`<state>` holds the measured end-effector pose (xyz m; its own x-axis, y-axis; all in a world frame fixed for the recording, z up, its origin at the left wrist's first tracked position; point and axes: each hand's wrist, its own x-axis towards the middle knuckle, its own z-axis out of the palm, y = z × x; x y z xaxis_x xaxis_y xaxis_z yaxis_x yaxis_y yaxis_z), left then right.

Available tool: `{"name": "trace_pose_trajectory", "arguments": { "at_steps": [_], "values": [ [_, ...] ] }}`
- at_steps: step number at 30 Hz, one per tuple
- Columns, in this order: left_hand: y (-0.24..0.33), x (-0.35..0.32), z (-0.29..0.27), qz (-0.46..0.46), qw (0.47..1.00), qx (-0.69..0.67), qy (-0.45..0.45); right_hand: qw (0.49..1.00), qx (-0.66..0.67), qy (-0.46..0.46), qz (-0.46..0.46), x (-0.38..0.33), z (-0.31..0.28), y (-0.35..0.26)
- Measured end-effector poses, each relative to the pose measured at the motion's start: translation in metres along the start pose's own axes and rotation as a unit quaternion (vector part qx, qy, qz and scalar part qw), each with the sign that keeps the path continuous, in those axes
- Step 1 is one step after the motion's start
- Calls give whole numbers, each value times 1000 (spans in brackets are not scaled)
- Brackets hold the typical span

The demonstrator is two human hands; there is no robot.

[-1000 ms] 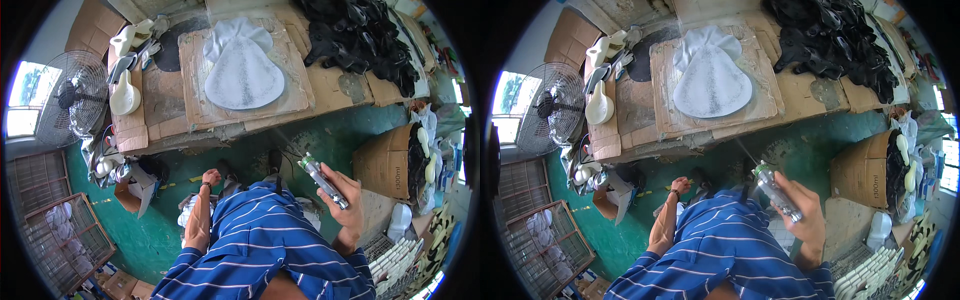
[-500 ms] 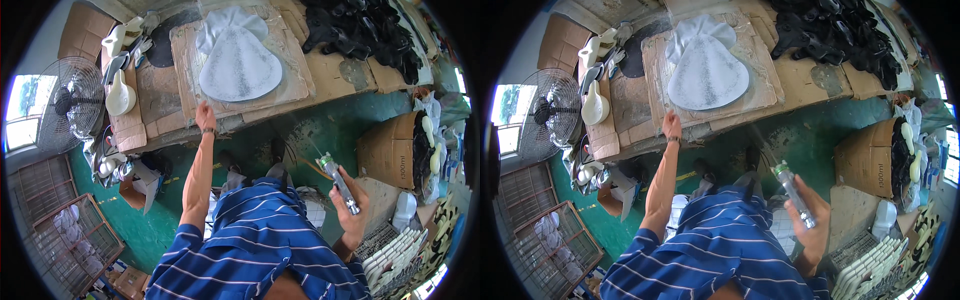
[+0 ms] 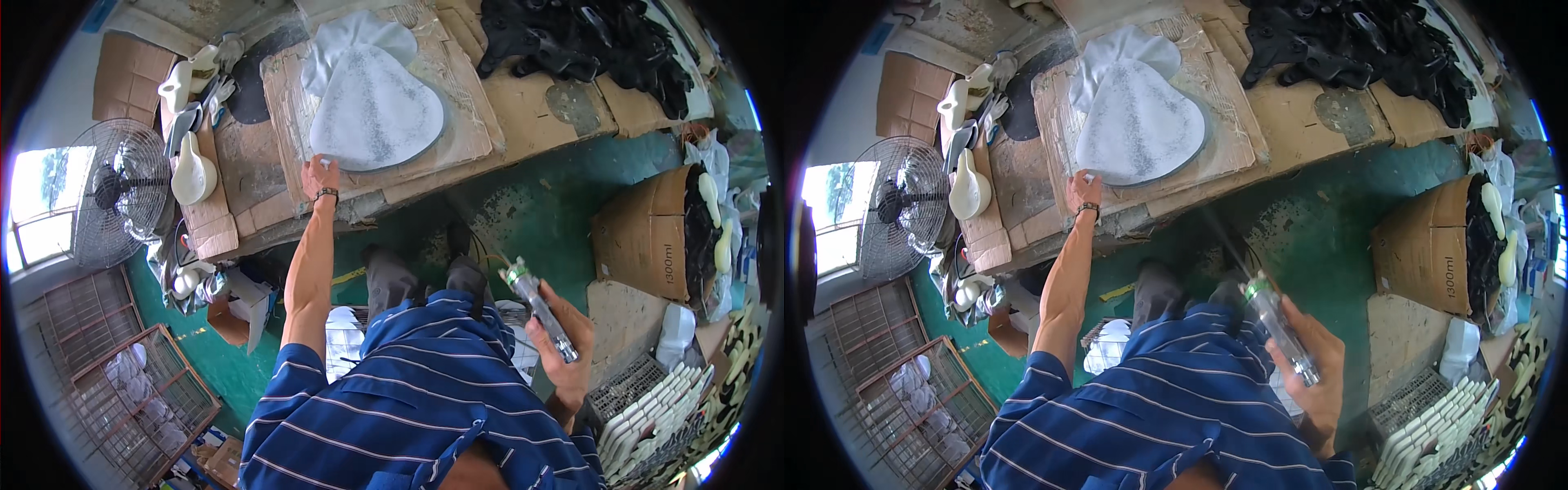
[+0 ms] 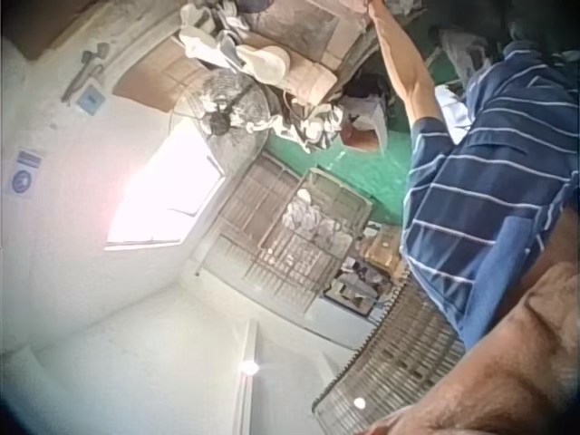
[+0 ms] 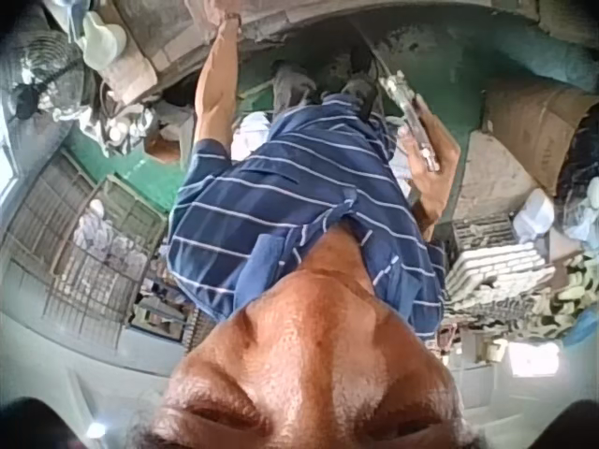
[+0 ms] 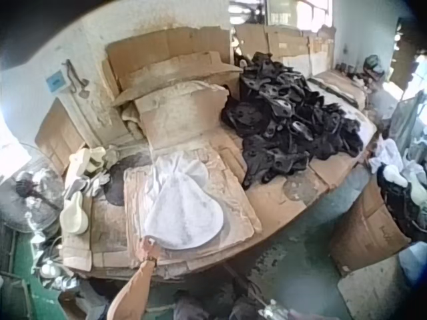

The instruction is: The recorder uses a spray gun to apply adhesive to white foam pads and then stacks them on a nearby drying rack.

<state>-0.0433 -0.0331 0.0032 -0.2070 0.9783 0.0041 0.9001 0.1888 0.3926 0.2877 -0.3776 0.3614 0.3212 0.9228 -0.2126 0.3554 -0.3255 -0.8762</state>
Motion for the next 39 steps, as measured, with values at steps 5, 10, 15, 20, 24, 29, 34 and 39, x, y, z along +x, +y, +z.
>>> {"name": "trace_pose_trajectory", "arguments": {
  "at_steps": [5, 10, 15, 20, 24, 29, 34, 39],
  "values": [
    [7, 10, 1, 37, 999, 24, -12, 997, -37, 65, -3, -8, 1, 0],
    [8, 35, 22, -249, 813, -525, -44, 990, -10, 144, 1, -20, 46, -17],
    [84, 69, 4, -179, 623, -735, -199, 975, -1, 223, -14, -40, 93, -20],
    [197, 52, -62, -61, 563, -754, -332, 949, 89, 300, -40, -75, 131, -1],
    [286, -54, -119, 42, 556, -711, -429, 897, 102, 430, -2, -125, 152, 19],
    [313, -171, -101, 46, 565, -608, -556, 829, 104, 545, 71, -166, 185, 41],
    [326, -328, -20, -40, 505, -424, -750, 758, 154, 618, 142, -213, 179, 91],
    [308, -545, 37, -64, 430, -266, -860, 650, 228, 694, 207, -267, 172, 148]
  ]
}}
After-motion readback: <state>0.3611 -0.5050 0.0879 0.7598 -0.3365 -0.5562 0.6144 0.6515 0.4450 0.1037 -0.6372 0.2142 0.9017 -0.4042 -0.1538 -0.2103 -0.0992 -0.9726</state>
